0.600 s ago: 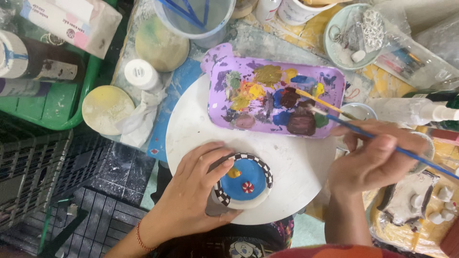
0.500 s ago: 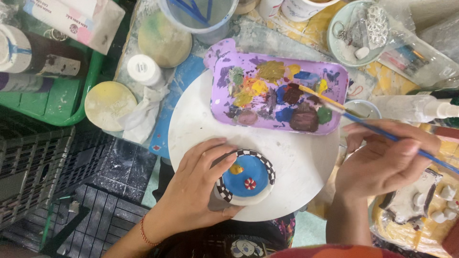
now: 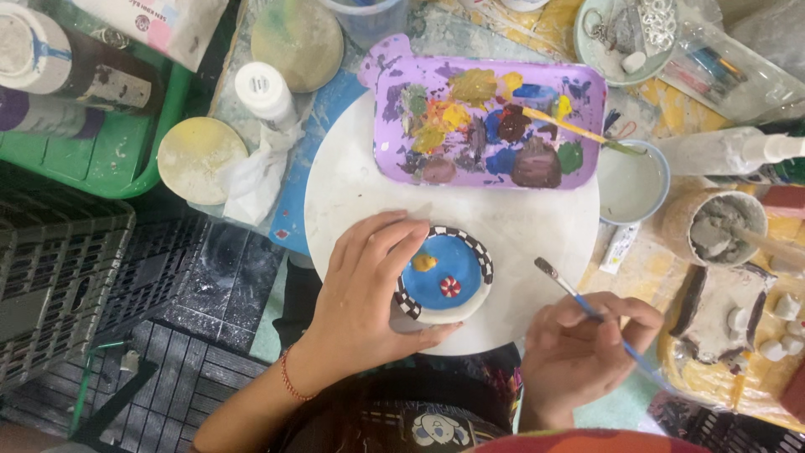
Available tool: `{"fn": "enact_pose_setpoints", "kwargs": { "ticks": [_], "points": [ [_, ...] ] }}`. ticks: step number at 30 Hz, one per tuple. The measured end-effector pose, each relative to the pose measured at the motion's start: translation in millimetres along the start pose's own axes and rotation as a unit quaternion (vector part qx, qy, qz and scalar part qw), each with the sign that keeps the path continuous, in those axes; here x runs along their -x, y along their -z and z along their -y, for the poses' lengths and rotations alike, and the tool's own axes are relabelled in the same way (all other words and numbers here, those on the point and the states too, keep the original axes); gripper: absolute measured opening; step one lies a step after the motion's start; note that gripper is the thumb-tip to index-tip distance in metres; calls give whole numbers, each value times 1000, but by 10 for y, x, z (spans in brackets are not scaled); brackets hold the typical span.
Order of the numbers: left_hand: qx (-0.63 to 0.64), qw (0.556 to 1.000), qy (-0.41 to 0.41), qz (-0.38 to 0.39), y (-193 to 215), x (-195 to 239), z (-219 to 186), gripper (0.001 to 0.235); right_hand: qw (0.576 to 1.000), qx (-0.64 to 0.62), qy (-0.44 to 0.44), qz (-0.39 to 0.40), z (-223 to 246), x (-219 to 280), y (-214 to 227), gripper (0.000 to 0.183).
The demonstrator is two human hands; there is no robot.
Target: The person paints a checkered pattern on the rim of a small ceramic bowl and adds yellow details to the interior using a thin brush.
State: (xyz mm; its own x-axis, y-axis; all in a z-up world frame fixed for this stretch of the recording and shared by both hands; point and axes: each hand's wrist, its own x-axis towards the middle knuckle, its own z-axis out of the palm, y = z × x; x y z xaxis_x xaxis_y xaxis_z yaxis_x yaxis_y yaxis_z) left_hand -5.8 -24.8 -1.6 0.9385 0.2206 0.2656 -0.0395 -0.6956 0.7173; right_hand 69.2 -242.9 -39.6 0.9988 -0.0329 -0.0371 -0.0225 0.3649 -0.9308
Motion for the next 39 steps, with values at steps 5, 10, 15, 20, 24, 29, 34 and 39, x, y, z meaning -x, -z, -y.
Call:
{"fn": "enact_pose_setpoints", "kwargs": {
  "ticks": [5, 10, 15, 20, 24, 29, 34, 39],
  "points": [
    [13, 1000, -1, -20, -62, 59, -33, 95, 988, 99, 95, 74, -97, 120, 6, 29],
    [59, 997, 7, -42, -147, 204, -47, 98, 963, 155, 191, 110, -237, 165, 27, 34],
    [46, 996, -11, -74, -207, 313, -53, 100, 914, 214, 327, 107, -462, 203, 30, 35],
    [34, 996, -20, -83, -207, 347, -69, 100, 902, 296, 267, 164, -334, 202, 37, 41],
    [17, 997, -19, -78, -212, 339, -90, 100, 908, 313, 203, 191, -242, 210, -23, 31],
    [3, 998, -15, -67, -213, 344, -123, 100, 918, 261, 223, 200, -284, 203, -40, 22],
    [0, 998, -12, -61, -211, 342, -132, 100, 895, 334, 220, 197, -279, 219, 11, 15],
    [2, 998, -16, -64, -198, 328, -137, 100, 881, 358, 230, 206, -274, 210, -1, 12]
  ]
}}
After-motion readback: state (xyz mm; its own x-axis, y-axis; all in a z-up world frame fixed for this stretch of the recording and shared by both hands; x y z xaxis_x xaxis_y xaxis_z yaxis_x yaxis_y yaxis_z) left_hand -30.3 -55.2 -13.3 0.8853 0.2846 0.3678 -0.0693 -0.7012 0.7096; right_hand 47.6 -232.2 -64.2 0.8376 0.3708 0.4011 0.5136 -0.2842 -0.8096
